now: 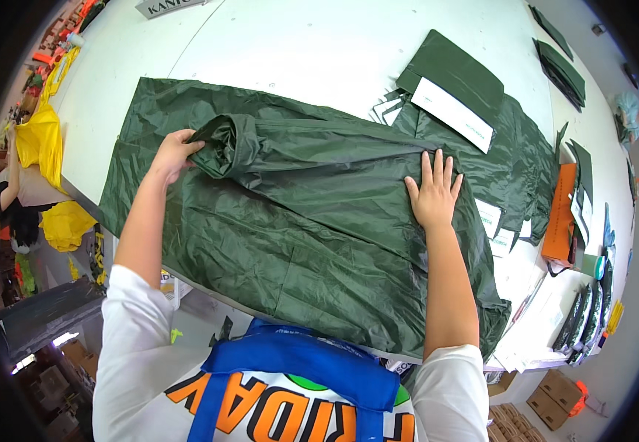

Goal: The person folds a green jacket on a white table. They smooth the fabric, fold the sleeves and body, and place the folded jacket on a stack of similar items.

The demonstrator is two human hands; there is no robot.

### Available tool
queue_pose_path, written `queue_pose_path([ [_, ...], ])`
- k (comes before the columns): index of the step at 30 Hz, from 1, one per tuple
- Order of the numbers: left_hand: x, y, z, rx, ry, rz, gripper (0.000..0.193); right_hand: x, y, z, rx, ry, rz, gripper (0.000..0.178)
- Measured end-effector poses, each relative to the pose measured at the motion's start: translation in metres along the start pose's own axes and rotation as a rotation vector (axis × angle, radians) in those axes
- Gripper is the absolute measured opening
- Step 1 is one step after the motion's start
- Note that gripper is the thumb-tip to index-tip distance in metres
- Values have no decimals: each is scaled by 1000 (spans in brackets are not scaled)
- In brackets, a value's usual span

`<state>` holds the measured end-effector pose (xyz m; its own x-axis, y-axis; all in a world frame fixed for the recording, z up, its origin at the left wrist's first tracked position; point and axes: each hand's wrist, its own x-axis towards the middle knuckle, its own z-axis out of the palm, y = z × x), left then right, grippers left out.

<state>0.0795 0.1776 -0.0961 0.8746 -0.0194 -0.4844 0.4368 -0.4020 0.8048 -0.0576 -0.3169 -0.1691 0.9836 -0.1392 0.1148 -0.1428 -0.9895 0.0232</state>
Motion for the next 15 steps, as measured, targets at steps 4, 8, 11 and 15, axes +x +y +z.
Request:
queue_pose_path([
  [4,11,-1,9,238,34,97,17,-4,-7,-2,-6,22,-16,61],
  [8,18,3,30,455,67,416,16,13,-32,-43,182,205,6,51],
  [11,-9,34,49,358,63,406,11,33,-102,-79,823,109,-91,42],
  [15,-18,43,68,260,139,390,21,39,-197,-91,1381,-233,-67,33],
])
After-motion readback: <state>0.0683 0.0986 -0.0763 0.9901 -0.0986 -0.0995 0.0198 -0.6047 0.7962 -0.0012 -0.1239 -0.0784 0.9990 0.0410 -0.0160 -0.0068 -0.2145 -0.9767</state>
